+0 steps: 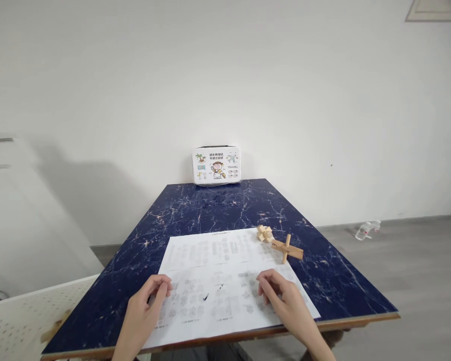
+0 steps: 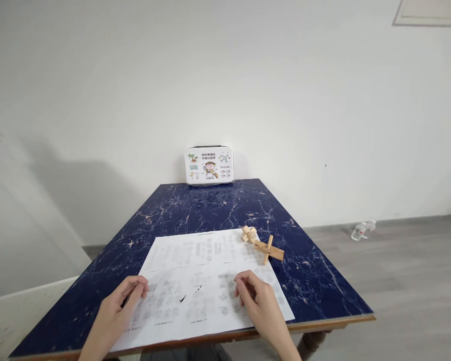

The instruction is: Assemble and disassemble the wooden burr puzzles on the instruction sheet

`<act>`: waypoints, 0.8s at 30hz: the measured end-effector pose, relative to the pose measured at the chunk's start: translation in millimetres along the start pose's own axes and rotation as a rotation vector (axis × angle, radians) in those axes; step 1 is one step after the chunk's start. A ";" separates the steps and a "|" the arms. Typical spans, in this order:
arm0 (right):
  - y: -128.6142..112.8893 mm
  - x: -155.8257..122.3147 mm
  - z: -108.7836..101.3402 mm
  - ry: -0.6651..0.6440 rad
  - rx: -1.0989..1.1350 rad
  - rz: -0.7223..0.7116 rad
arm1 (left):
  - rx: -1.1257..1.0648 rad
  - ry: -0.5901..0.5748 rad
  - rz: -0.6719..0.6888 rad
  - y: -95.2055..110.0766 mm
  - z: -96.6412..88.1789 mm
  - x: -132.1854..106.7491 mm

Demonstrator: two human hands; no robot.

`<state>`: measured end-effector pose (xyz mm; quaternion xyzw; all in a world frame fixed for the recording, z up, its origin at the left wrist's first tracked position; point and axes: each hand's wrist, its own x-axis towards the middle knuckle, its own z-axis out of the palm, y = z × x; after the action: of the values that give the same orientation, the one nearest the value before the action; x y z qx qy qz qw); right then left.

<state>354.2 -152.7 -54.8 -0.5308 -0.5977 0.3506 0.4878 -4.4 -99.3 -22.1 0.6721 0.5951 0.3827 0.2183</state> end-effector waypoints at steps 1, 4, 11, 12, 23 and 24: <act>-0.4 -0.1 0.0 0.004 0.000 -0.001 | 0.001 -0.001 0.005 -0.5 0.1 -0.2; -1.8 -0.2 0.0 0.012 -0.007 0.000 | 0.004 -0.003 0.012 1.8 -0.4 -0.8; 1.4 -0.1 -0.7 0.002 -0.006 -0.011 | -0.009 0.013 0.008 9.9 -1.1 -1.2; 1.9 -0.1 -0.7 0.000 -0.005 -0.011 | -0.014 0.012 0.007 9.2 -0.8 -1.1; 2.4 -0.4 -1.2 0.008 -0.012 -0.012 | -0.008 0.013 0.007 10.3 0.2 -1.2; 2.3 -0.6 -1.4 0.008 -0.014 -0.011 | -0.001 0.013 0.004 11.2 0.2 -1.4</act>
<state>356.2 -153.0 -56.6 -0.5322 -0.6011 0.3417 0.4885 2.8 -102.8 -14.1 0.6707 0.5950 0.3878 0.2139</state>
